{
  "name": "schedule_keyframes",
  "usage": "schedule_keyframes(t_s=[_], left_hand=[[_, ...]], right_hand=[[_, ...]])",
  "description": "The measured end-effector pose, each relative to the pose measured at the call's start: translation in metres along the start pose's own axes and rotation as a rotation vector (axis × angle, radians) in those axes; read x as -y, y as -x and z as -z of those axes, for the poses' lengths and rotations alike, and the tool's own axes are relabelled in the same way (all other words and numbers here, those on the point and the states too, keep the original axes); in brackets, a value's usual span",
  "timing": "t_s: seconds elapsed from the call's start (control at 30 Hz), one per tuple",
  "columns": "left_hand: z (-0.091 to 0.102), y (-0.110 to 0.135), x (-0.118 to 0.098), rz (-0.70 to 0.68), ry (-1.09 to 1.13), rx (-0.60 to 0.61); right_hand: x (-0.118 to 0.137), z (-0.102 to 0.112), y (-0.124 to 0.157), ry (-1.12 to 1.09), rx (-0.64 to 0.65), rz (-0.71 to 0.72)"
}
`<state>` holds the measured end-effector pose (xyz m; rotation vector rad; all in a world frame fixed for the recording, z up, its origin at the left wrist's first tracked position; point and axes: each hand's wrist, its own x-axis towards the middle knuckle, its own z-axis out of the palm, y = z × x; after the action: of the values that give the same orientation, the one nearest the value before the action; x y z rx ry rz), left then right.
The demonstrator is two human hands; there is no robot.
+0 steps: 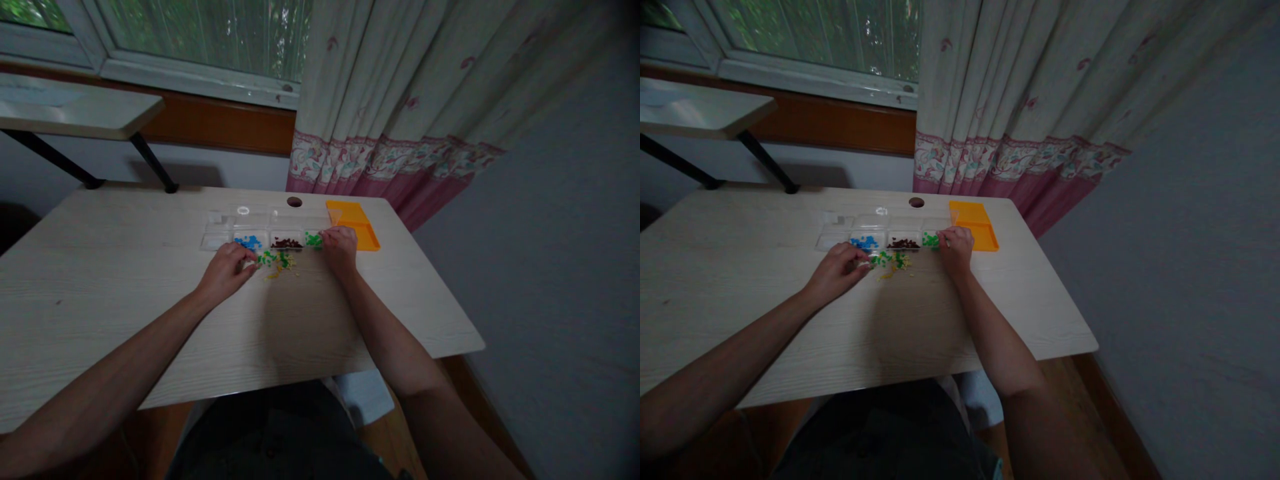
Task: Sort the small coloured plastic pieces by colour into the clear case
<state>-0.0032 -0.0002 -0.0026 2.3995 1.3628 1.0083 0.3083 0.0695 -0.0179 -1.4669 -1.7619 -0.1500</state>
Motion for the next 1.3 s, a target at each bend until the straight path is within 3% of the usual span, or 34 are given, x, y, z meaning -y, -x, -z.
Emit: schedule_keyframes(t_s=[0.43, 0.67, 0.87, 1.07, 1.17, 1.3], left_hand=[[-0.001, 0.002, -0.003, -0.054, -0.188, 0.105], [0.000, -0.001, -0.006, -0.064, -0.159, 0.080], [-0.002, -0.002, -0.009, 0.090, 0.111, -0.024], [-0.009, -0.002, -0.026, 0.379, 0.708, 0.005], [-0.011, -0.003, -0.033, 0.417, 0.905, 0.013], [-0.013, -0.004, -0.036, 0.426, 0.999, 0.025]], right_hand=[[-0.004, -0.005, 0.001, 0.000, 0.017, 0.007], [0.004, 0.001, 0.000, -0.016, 0.009, 0.014], [0.041, 0.019, 0.004, -0.068, 0.084, 0.157], [0.085, 0.023, 0.026, -0.207, 0.165, 0.458], [0.093, 0.019, 0.035, -0.217, 0.193, 0.557], [0.096, 0.016, 0.039, -0.233, 0.194, 0.610]])
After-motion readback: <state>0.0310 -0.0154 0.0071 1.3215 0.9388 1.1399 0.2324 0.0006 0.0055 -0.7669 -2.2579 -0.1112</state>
